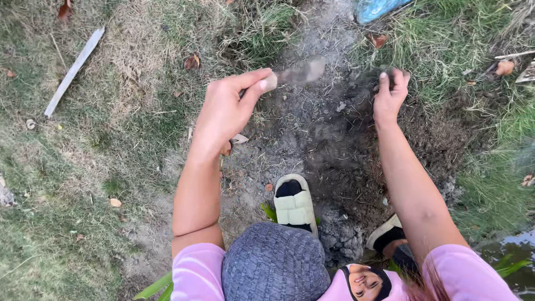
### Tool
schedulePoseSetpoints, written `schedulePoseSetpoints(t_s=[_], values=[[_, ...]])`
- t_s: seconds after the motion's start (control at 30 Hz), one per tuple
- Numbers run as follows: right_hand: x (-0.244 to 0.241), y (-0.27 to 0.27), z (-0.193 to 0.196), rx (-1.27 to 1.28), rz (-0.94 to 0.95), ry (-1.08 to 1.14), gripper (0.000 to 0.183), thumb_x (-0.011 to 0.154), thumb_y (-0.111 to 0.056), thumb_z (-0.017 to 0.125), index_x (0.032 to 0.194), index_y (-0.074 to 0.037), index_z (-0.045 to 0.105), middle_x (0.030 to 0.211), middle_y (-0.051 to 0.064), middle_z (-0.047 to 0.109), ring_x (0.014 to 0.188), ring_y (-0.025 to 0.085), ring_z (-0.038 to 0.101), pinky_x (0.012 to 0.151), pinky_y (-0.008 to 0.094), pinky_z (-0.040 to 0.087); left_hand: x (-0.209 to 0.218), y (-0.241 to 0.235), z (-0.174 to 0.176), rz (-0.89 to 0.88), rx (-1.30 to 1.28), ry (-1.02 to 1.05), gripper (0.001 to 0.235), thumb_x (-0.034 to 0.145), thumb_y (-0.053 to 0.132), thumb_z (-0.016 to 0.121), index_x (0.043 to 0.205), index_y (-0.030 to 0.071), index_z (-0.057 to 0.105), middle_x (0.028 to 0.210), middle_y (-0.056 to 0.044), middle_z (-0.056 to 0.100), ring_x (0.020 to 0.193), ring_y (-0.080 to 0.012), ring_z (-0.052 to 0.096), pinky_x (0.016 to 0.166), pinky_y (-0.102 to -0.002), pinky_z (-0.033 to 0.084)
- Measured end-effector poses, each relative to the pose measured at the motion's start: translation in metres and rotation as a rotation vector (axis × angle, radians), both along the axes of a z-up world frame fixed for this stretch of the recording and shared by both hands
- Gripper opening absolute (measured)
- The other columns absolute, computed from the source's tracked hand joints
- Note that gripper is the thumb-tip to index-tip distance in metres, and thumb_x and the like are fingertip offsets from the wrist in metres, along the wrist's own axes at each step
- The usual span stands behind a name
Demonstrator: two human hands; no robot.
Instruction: The person digs into the soil using a small trowel and their hands, removing clumps of grass and dirt to clear an area.
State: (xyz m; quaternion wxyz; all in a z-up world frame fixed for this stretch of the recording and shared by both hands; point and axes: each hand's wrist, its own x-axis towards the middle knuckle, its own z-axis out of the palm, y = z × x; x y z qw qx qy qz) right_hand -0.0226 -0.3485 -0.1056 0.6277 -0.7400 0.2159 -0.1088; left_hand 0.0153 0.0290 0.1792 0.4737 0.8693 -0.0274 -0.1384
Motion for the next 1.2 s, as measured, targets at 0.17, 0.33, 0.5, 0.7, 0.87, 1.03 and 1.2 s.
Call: schedulePoseSetpoints(t_s=[0.17, 0.33, 0.5, 0.7, 0.87, 1.03, 1.2], values=[[-0.007, 0.022, 0.033, -0.651, -0.009, -0.21, 0.028, 0.104, 0.001, 0.071, 0.131, -0.001, 0.066, 0.134, 0.014, 0.049, 0.119, 0.029, 0.061, 0.098, 0.041, 0.057, 0.031, -0.077, -0.085, -0.02, 0.123, -0.004, 0.027, 0.097, 0.03, 0.069, 0.119, 0.018, 0.08, 0.109, -0.012, 0.08, 0.094, -0.0263, 0.078, 0.089, -0.036, 0.059], [0.006, 0.05, 0.061, -1.001, 0.604, -0.113, 0.035, 0.106, -0.007, 0.07, 0.138, -0.02, 0.065, 0.132, 0.001, 0.058, 0.111, 0.023, 0.069, 0.089, 0.035, 0.063, 0.04, -0.043, -0.207, 0.074, -0.26, 0.553, 0.035, 0.099, 0.032, 0.062, 0.13, 0.019, 0.074, 0.078, -0.006, 0.07, 0.05, -0.0116, 0.062, 0.049, -0.029, 0.053], [0.023, 0.061, 0.062, -1.508, 0.824, 0.147, 0.066, 0.084, -0.013, 0.061, 0.15, -0.009, 0.053, 0.139, 0.02, 0.054, 0.089, 0.033, 0.066, 0.057, 0.043, 0.058, 0.016, -0.029, -0.233, 0.275, -0.518, 0.812, 0.034, 0.103, 0.031, 0.064, 0.131, 0.013, 0.071, 0.066, -0.001, 0.061, 0.048, -0.0077, 0.053, 0.042, -0.025, 0.044], [0.046, 0.04, 0.045, -1.669, 0.906, 0.222, 0.025, 0.101, -0.019, 0.055, 0.121, -0.004, 0.059, 0.114, 0.016, 0.066, 0.094, 0.031, 0.067, 0.067, 0.044, 0.058, 0.015, -0.016, -0.173, 0.093, -0.151, 0.347, 0.034, 0.099, 0.032, 0.062, 0.128, 0.021, 0.074, 0.081, -0.009, 0.07, 0.063, -0.016, 0.066, 0.059, -0.032, 0.054], [0.046, 0.014, 0.044, -1.462, 1.066, 0.22, 0.017, 0.104, -0.025, 0.056, 0.104, -0.008, 0.061, 0.087, 0.013, 0.072, 0.078, 0.031, 0.072, 0.057, 0.044, 0.058, 0.027, -0.011, -0.116, -0.024, 0.142, 0.025, 0.03, 0.093, 0.032, 0.068, 0.118, 0.017, 0.077, 0.107, -0.013, 0.077, 0.095, -0.0304, 0.076, 0.089, -0.04, 0.057], [0.0, -0.004, 0.054, -1.164, 0.923, 0.212, 0.028, 0.103, -0.034, 0.064, 0.097, -0.007, 0.064, 0.087, 0.014, 0.072, 0.079, 0.035, 0.072, 0.07, 0.049, 0.057, 0.013, -0.046, -0.101, -0.109, 0.218, -0.088, 0.031, 0.093, 0.033, 0.07, 0.118, 0.016, 0.077, 0.099, -0.018, 0.075, 0.091, -0.0371, 0.073, 0.081, -0.048, 0.056], [-0.037, -0.046, 0.064, -0.768, 0.595, 0.473, 0.025, 0.103, -0.031, 0.063, 0.11, -0.007, 0.068, 0.079, 0.019, 0.068, 0.073, 0.036, 0.068, 0.072, 0.049, 0.053, 0.004, -0.034, -0.079, -0.112, 0.242, -0.101, 0.029, 0.094, 0.031, 0.07, 0.12, 0.02, 0.078, 0.087, -0.019, 0.071, 0.085, -0.0373, 0.071, 0.078, -0.049, 0.055]])
